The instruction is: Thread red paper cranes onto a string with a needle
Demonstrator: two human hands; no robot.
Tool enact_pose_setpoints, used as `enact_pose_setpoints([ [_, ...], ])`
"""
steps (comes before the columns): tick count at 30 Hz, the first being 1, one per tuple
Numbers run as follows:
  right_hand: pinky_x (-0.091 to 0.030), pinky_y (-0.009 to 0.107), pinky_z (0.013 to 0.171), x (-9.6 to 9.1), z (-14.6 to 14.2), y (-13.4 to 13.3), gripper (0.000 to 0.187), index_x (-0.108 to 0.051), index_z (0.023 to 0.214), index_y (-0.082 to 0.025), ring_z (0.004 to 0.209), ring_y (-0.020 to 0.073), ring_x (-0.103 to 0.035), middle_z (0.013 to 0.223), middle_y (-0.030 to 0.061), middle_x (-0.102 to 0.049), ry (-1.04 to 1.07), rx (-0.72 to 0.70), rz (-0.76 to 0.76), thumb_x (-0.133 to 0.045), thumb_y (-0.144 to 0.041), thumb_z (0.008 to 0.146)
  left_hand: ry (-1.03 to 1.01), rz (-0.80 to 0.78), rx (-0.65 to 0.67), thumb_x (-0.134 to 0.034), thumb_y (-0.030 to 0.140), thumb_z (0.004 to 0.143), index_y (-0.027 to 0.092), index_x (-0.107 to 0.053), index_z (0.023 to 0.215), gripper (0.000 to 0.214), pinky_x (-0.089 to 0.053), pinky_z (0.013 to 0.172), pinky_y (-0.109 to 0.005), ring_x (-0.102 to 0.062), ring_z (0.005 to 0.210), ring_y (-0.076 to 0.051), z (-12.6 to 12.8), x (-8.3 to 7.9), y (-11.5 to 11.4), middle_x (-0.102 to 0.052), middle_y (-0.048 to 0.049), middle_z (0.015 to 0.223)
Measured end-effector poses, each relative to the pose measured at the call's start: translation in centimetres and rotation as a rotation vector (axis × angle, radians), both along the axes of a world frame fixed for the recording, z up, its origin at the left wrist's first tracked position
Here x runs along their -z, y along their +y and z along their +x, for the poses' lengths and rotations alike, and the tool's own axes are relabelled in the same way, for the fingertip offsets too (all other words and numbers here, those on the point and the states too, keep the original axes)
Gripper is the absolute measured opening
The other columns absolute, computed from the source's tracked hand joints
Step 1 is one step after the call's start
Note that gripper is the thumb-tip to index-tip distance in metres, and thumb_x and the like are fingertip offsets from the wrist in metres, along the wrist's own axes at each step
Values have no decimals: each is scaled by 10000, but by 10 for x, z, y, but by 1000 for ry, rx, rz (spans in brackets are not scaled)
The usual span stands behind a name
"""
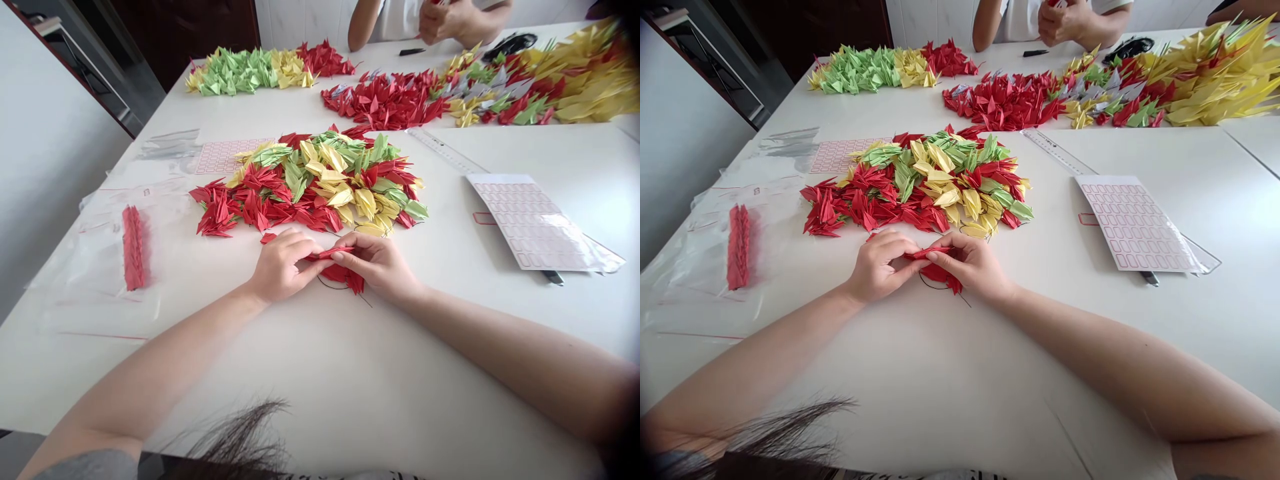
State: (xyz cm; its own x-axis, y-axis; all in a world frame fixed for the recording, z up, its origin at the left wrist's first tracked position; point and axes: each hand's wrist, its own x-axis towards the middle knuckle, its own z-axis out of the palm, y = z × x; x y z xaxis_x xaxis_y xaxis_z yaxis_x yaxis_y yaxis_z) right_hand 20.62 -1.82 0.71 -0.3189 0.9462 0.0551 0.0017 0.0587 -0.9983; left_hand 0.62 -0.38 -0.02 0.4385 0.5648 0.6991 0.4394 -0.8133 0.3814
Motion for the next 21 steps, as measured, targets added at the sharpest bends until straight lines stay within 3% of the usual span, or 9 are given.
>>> enact_pose_setpoints([
  [4,-523,278,653,1,1,2,391,-696,819,-176,704,146,-615,807,38,-678,37,-7,-32,-822,-540,756,-6,36,-18,-728,326,892,182,-676,796,180,-499,779,-315,-594,794,-167,0,1,3,-704,-43,820],
  [12,-469,267,601,-1,1,-1,465,-688,826,-166,676,140,-561,779,42,-650,-43,-22,-56,-758,-624,785,0,-1,44,-711,296,907,178,-651,783,181,-491,749,-311,-562,786,-165,0,3,3,-681,-38,802],
  [17,-440,273,596,-3,2,0,503,-647,786,-167,651,133,-507,741,28,-608,-46,-39,-86,-728,-664,792,42,37,82,-633,274,957,187,-671,812,173,-474,761,-325,-554,788,-164,0,0,2,-698,-41,832],
  [21,-457,275,649,-4,3,2,496,-655,754,-167,686,140,-522,763,29,-600,-85,-8,-23,-703,-657,815,7,-73,51,-496,276,1018,186,-665,787,300,-476,801,-348,-590,808,-167,-2,-4,0,-715,-48,858],
])
